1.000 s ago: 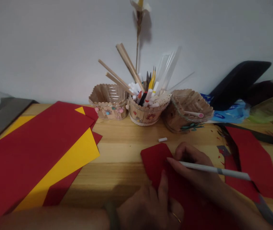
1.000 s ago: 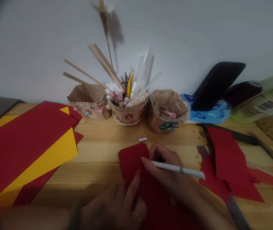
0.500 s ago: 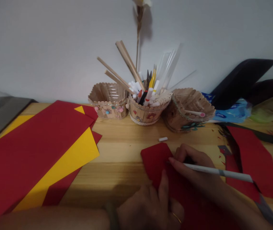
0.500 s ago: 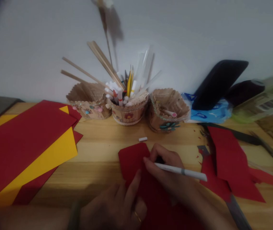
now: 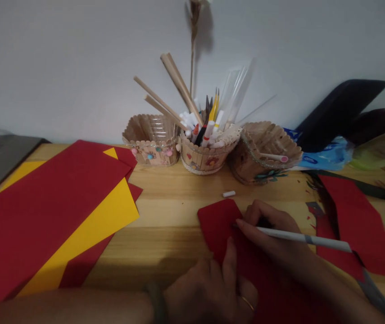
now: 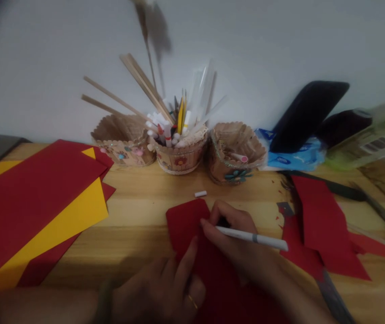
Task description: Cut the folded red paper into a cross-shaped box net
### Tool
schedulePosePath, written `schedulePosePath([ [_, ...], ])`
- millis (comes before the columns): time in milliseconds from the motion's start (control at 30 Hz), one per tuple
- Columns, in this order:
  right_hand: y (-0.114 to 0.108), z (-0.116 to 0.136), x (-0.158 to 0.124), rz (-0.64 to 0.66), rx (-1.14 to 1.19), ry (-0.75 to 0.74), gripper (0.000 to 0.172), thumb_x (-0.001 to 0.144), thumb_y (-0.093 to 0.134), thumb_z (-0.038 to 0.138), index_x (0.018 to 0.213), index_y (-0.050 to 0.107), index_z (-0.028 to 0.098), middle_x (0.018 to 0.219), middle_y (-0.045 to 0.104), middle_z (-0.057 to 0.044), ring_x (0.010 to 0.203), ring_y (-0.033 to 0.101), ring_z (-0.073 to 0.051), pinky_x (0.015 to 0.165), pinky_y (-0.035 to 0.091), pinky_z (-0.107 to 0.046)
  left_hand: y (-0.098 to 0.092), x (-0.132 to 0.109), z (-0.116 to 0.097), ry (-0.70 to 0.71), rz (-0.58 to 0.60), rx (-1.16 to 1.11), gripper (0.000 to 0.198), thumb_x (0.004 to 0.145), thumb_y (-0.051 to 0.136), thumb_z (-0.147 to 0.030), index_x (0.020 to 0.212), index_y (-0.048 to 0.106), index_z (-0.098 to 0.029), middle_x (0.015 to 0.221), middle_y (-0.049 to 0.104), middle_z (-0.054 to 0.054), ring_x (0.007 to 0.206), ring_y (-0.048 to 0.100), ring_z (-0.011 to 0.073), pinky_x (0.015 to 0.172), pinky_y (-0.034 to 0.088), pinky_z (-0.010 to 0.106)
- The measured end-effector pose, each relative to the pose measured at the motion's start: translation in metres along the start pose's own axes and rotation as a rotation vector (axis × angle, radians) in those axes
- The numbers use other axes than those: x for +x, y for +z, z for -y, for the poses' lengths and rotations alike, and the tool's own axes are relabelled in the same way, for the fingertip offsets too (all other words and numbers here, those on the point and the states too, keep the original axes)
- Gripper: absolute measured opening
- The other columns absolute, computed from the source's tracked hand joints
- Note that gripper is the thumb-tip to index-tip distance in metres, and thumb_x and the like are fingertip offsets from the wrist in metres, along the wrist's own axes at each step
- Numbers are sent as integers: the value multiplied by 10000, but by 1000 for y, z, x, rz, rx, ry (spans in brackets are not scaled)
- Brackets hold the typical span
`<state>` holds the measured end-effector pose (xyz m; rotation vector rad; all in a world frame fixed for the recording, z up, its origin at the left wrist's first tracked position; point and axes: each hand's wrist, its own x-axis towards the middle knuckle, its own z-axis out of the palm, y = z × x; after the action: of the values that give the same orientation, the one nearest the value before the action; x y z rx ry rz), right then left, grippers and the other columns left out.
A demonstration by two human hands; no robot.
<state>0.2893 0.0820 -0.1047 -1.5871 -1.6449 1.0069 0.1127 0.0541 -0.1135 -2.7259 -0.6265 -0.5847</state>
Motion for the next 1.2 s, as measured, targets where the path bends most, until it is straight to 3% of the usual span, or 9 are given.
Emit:
schedulePosePath([
  [533,1,2,1,-3,-47,28,265,806,551,262,582,412,234,533,451,54,483,398,-118,445,300,-243,1,0,1,5,-13,-19,106,756,459,-75,704,476,-165,935,702,220,388,578,169,317,403,249],
  [767,-1,0,0,55,-66,17,260,809,537,269,586,406,238,539,455,52,485,403,-120,438,294,-240,-2,0,1,16,15,-16,93,760,481,-93,702,475,-165,949,698,222,383,575,161,324,392,246],
  [1033,-2,1,0,-37,-45,-28,259,783,533,216,582,372,240,536,425,59,477,377,-111,435,298,-234,0,0,1,11,-8,-15,96,756,489,-97,697,463,-168,942,698,225,368,557,154,311,371,242],
  [1200,0,0,0,-3,1,-20,260,808,554,250,595,405,234,550,440,54,490,397,-111,448,314,-232,-1,1,0,17,3,-7,96,754,480,-91,700,466,-170,953,697,220,375,565,159,317,386,248],
])
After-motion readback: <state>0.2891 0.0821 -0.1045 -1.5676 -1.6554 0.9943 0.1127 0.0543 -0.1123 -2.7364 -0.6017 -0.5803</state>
